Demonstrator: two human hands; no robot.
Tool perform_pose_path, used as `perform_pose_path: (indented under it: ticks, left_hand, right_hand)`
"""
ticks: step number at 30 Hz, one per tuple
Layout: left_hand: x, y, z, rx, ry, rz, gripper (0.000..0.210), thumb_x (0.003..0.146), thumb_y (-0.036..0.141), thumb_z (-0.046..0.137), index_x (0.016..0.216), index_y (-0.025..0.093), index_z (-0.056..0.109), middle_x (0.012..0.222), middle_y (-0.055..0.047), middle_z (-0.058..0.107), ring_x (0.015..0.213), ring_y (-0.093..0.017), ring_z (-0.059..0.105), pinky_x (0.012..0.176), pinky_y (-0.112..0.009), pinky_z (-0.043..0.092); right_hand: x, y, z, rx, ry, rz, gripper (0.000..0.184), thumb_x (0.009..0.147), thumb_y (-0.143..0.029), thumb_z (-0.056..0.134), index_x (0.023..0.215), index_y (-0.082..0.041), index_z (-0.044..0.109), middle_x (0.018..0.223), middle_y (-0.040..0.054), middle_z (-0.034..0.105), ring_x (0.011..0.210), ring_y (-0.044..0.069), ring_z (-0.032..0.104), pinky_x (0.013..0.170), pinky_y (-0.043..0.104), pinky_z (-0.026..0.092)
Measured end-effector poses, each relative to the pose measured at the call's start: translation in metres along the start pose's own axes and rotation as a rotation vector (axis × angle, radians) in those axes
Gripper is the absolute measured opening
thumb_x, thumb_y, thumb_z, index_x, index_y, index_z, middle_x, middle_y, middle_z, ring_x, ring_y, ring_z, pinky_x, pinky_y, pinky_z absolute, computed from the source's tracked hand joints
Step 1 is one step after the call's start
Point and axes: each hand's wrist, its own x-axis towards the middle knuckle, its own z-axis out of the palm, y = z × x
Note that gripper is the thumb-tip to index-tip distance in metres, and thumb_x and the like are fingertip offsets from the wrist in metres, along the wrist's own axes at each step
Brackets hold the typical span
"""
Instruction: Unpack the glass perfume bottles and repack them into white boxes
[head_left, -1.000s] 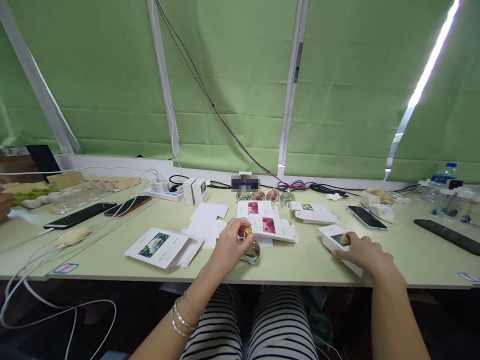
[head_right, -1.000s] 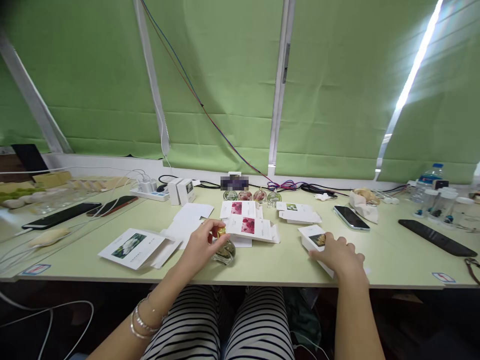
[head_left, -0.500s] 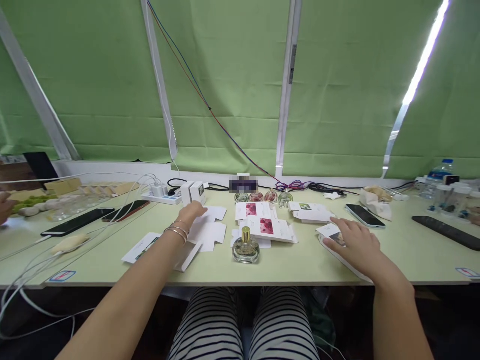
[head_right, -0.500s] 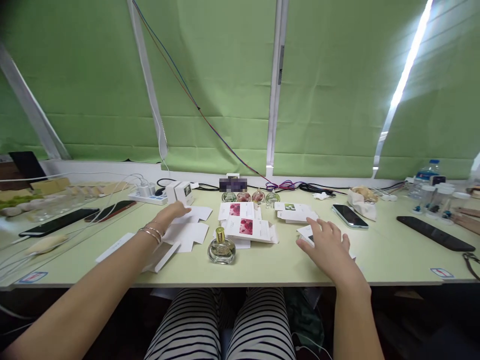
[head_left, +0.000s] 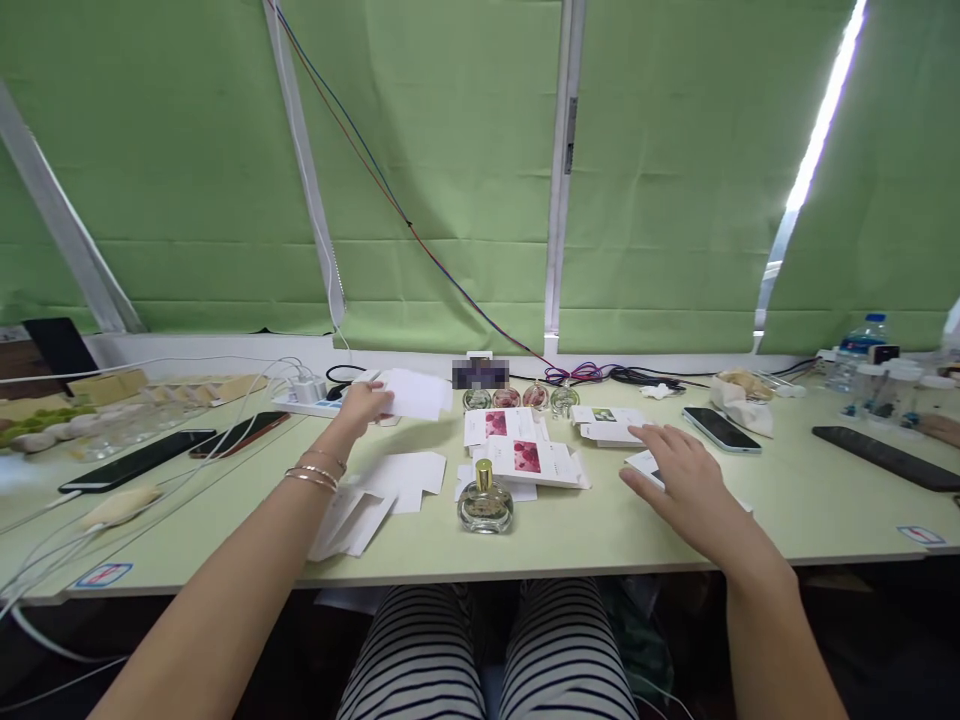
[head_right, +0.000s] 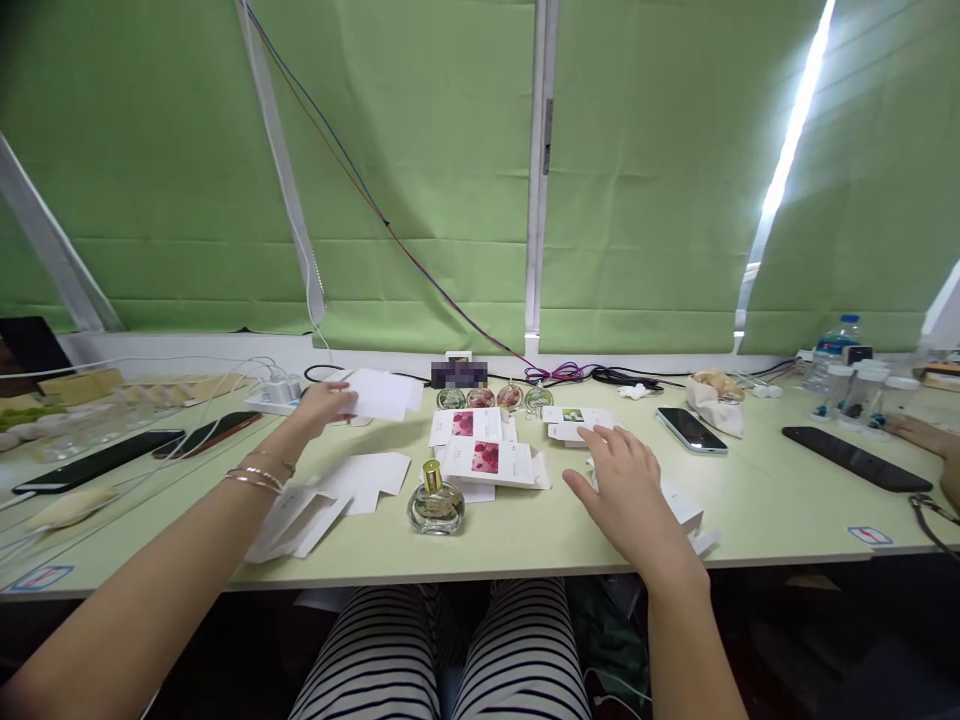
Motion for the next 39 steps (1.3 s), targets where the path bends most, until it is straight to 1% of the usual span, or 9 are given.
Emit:
perform_pose_path:
  ticks: [4, 6, 10, 13, 19, 25, 29, 32, 39]
  left_hand:
    - [-0.062, 0.029, -0.026, 0.004, -0.004, 0.256, 0.04, 0.078, 0.02, 0.061, 0.116, 0.021, 0.05, 0.082, 0.002, 0.056, 0.078, -0.013, 0.059, 0.059, -0.019, 0.048]
    - [-0.113, 0.033, -0.035, 0.02, -0.034, 0.525, 0.038, 0.078, 0.026, 0.062, 0.114, 0.021, 0.05, 0.076, 0.002, 0.054, 0.074, -0.014, 0.058, 0.06, -0.02, 0.049]
    - [-0.207, 0.021, -0.038, -0.062, -0.108, 0.8, 0.034, 0.082, 0.025, 0.056, 0.115, 0.027, 0.047, 0.077, 0.002, 0.052, 0.068, -0.011, 0.057, 0.06, -0.02, 0.052]
    - [-0.239, 0.009, -0.031, -0.085, -0.144, 0.887, 0.038, 0.083, 0.017, 0.052, 0.118, 0.029, 0.044, 0.079, 0.002, 0.053, 0.069, -0.01, 0.057, 0.066, -0.021, 0.054]
    - [-0.237, -0.003, -0.021, -0.151, -0.249, 0.925, 0.045, 0.083, 0.017, 0.055, 0.122, 0.033, 0.04, 0.097, -0.001, 0.052, 0.084, -0.013, 0.056, 0.075, -0.022, 0.054]
    - [-0.23, -0.004, -0.024, -0.227, -0.433, 0.79, 0.07, 0.076, 0.05, 0.061, 0.134, 0.036, 0.025, 0.141, -0.008, 0.025, 0.113, -0.026, 0.047, 0.085, -0.033, 0.052]
    - [-0.228, -0.007, -0.031, -0.065, -0.439, 0.866, 0.056, 0.074, 0.052, 0.061, 0.125, 0.04, 0.042, 0.145, -0.002, 0.02, 0.129, -0.031, 0.029, 0.099, -0.042, 0.041]
    - [-0.227, -0.009, -0.037, -0.043, -0.46, 0.862, 0.041, 0.073, 0.054, 0.061, 0.11, 0.038, 0.056, 0.144, 0.0, 0.024, 0.131, -0.032, 0.026, 0.101, -0.044, 0.038]
    - [-0.226, -0.007, -0.037, -0.187, -0.717, 0.621, 0.034, 0.079, 0.042, 0.06, 0.112, 0.038, 0.055, 0.147, 0.0, 0.019, 0.111, -0.027, 0.051, 0.086, -0.038, 0.052]
  right_hand:
    - [-0.002, -0.046, -0.016, 0.246, 0.133, -0.177, 0.055, 0.088, -0.042, 0.04, 0.138, -0.024, 0.023, 0.139, 0.0095, 0.032, 0.131, 0.028, 0.026, 0.106, 0.05, 0.026]
    - [-0.009, -0.074, -0.021, 0.351, 0.144, -0.273, 0.068, 0.085, -0.043, 0.048, 0.141, -0.027, 0.012, 0.144, 0.0075, 0.022, 0.134, 0.029, 0.019, 0.107, 0.052, 0.023]
    - [-0.026, -0.116, -0.016, 0.47, 0.121, -0.405, 0.098, 0.074, -0.045, 0.062, 0.142, -0.028, -0.007, 0.147, 0.0084, 0.011, 0.134, 0.035, 0.011, 0.107, 0.057, 0.021]
    - [-0.034, -0.131, -0.006, 0.515, 0.154, -0.407, 0.098, 0.075, -0.036, 0.061, 0.141, -0.028, -0.011, 0.142, 0.0109, 0.018, 0.131, 0.035, 0.019, 0.104, 0.057, 0.025]
    - [-0.039, -0.139, 0.007, 0.66, 0.018, -0.353, 0.092, 0.08, -0.038, 0.055, 0.14, -0.028, -0.015, 0.143, 0.0136, 0.016, 0.129, 0.037, 0.025, 0.098, 0.06, 0.033]
    - [-0.039, -0.135, 0.005, 0.89, -0.118, -0.383, 0.104, 0.072, -0.042, 0.066, 0.14, -0.028, -0.012, 0.146, 0.0117, 0.016, 0.132, 0.033, 0.024, 0.104, 0.05, 0.033]
    - [-0.036, -0.132, -0.003, 1.009, -0.28, -0.463, 0.105, 0.066, -0.038, 0.072, 0.14, -0.03, -0.002, 0.146, 0.0111, 0.017, 0.131, 0.031, 0.028, 0.102, 0.046, 0.035]
    - [-0.032, -0.129, -0.007, 1.107, -0.439, -0.443, 0.106, 0.06, -0.036, 0.077, 0.139, -0.029, 0.008, 0.142, 0.011, 0.028, 0.125, 0.029, 0.036, 0.102, 0.045, 0.034]
    - [-0.024, -0.119, -0.002, 1.408, -0.671, -0.341, 0.107, 0.054, -0.051, 0.079, 0.139, -0.03, 0.017, 0.14, 0.0083, 0.031, 0.126, 0.028, 0.035, 0.103, 0.043, 0.029]
